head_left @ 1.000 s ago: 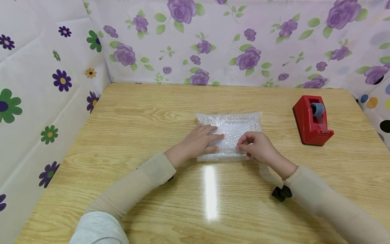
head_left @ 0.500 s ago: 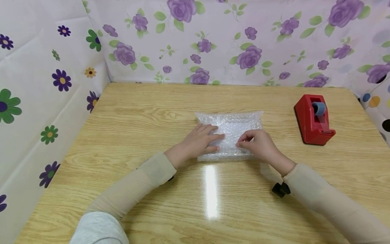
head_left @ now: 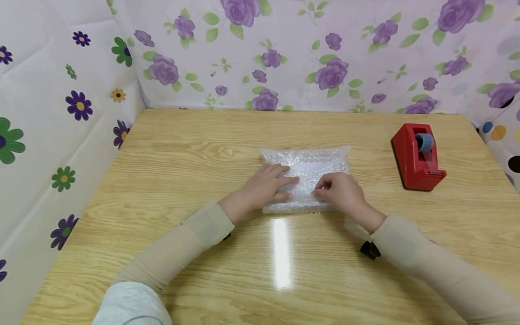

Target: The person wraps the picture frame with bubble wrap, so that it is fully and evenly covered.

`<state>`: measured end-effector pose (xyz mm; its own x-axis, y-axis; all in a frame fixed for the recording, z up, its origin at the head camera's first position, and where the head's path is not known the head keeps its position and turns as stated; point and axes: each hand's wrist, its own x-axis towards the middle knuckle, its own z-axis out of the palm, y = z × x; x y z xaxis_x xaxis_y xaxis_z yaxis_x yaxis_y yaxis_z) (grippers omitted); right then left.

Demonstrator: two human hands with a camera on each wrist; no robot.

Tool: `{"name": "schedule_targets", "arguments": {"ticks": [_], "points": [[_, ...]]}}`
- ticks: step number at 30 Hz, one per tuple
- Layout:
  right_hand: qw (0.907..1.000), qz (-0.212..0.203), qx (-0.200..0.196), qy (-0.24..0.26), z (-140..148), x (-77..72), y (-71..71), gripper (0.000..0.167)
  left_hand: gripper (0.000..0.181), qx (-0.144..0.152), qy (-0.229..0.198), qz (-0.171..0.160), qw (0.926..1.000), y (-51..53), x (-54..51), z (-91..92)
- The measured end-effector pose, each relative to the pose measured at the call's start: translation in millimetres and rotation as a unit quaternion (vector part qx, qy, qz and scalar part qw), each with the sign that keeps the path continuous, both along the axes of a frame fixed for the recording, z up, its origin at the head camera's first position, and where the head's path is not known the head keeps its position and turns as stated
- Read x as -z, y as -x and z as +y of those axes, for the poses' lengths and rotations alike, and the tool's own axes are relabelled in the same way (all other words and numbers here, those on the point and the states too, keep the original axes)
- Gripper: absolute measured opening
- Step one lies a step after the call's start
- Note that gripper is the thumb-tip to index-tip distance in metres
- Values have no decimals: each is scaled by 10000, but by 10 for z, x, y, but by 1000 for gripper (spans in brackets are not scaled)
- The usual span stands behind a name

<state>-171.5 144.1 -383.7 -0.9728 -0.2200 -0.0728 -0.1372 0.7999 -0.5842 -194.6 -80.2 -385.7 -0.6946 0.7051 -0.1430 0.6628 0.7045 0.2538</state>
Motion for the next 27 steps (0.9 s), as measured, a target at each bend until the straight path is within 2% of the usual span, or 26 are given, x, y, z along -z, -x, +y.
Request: {"name": "schedule_targets", "arguments": {"ticks": [8, 18, 23, 27], "points": [[9989, 452, -6, -93, -16, 37, 8, 15, 51, -6, -18, 16, 10000, 8, -7, 4], [9974, 575, -55, -435, -68, 10, 84, 16, 51, -22, 32, 129, 9999, 7, -25, -26], [9923, 932, -564, -595, -29, 14, 105, 11, 51, -35, 147, 109, 9998, 2, -11, -14], [9793, 1295, -1447, -575, 30, 8, 55, 11, 51, -42, 161, 80, 9998, 4, 0, -3]]}}
